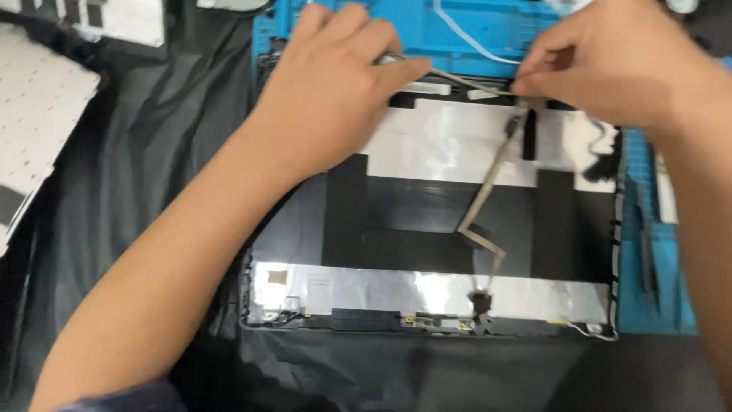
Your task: The person repairs a laptop by routing cables and reassembling internal components on a workbench.
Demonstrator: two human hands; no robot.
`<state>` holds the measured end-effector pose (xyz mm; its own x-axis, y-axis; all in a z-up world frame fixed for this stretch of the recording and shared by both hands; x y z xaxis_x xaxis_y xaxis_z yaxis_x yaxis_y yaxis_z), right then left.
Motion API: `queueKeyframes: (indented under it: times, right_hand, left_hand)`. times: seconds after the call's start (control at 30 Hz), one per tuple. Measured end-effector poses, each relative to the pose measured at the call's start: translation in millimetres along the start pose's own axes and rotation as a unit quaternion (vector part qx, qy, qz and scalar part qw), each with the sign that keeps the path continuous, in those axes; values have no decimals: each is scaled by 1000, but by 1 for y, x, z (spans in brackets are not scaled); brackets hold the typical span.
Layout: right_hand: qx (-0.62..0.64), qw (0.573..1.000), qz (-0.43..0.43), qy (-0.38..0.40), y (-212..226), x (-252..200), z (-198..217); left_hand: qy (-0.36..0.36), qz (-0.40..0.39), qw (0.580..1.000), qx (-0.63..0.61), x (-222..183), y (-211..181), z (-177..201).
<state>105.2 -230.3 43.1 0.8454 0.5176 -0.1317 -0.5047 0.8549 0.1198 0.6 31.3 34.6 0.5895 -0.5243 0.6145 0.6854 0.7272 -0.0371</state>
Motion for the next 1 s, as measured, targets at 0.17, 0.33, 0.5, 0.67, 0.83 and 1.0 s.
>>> queueKeyframes:
  times: [0.17,0.33,0.5,0.67,0.83,1.0]
  right_hand:
    - [-216,972,78,-43,27,-3,6]
    - [-169,962,182,-110,47,-8,15]
    - [73,963,221,-136,66,-4,10]
    - [166,963,175,-121,58,-4,2]
    - [218,964,94,-115,51,-1,-7]
    - [224,960,120,-115,52,1,-7]
  left_hand:
    - [-11,10,999,-45,-12,2,-21]
    - [-19,25,997,-69,-14,-2,-24]
    - [-81,11,995,-58,-8,-2,-13]
    - [-74,22,995,-69,-16,3,-22]
    - [-66,37,993,-95,-14,4,-25]
    - [-62,75,987,-130,-14,6,-20]
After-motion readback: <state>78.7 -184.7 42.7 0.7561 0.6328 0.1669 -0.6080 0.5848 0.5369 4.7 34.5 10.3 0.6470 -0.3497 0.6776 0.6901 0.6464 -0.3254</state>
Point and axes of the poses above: each hand's wrist, its own x-axis towards the middle knuckle, its own z-axis out of the back of the hand, y = z × x, the point moved 3 cm from there along x, towards the middle knuckle, and after that the axes turned 6 degrees about -x, right-handed, at the moved point
